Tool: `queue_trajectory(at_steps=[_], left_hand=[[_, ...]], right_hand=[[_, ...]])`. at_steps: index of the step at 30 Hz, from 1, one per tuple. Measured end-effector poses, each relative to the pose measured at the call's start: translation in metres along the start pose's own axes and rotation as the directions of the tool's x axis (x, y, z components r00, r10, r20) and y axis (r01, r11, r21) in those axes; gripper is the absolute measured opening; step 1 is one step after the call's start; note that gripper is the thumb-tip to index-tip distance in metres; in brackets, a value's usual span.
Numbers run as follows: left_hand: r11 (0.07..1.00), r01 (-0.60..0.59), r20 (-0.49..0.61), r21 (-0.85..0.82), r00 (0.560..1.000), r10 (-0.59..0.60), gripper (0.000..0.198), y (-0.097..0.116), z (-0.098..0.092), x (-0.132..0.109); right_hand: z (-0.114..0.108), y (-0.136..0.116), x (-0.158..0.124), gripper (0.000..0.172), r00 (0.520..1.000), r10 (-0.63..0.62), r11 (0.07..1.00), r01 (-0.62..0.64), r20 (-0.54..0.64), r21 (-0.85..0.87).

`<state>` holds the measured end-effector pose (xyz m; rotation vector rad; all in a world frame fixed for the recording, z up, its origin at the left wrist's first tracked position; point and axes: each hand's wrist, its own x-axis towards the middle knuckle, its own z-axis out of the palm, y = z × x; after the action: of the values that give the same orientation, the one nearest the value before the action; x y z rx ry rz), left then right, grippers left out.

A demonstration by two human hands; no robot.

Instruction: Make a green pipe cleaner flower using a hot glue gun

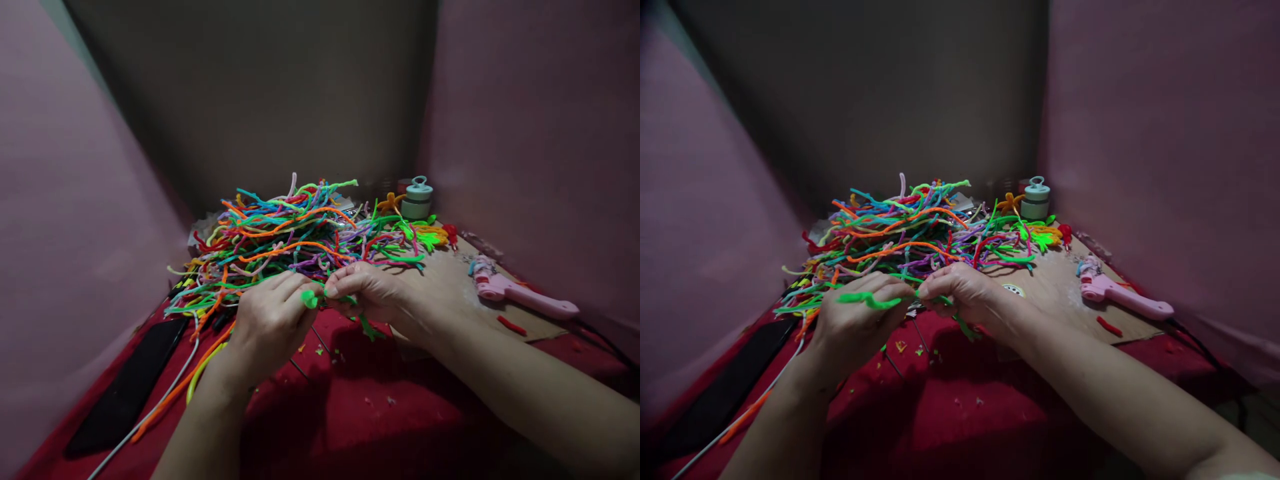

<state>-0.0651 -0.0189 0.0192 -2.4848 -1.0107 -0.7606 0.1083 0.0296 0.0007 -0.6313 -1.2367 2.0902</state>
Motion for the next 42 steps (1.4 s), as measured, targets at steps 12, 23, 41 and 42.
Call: queue_trajectory(at_steps=[12,23,41,42], left_hand=[[0.338,0.665,0.46,-0.666,0.723,-0.516,0.011,0.009,-0.013,0.004],[-0.373,0.589,0.697,-0.717,0.597,-0.397,0.018,0.001,0.007,0.006],[0.935,0.238,-0.328,-0.262,0.89,-0.318,0.013,0.007,-0.001,0.004],[0.967,0.186,-0.333,-0.173,0.913,-0.235,0.013,0.006,0.0,0.004]], right_hand=[[0.012,-0.006,-0.015,0.002,0.959,-0.279,0.818,0.259,0.039,-0.514],[0.019,0.003,-0.022,0.017,0.594,-0.652,-0.206,0.46,0.472,-0.864],[0.017,-0.002,-0.01,0.011,0.885,-0.411,0.866,0.305,-0.217,-0.396],[0.017,-0.002,-0.01,0.01,0.889,-0.406,0.865,0.299,-0.212,-0.403]])
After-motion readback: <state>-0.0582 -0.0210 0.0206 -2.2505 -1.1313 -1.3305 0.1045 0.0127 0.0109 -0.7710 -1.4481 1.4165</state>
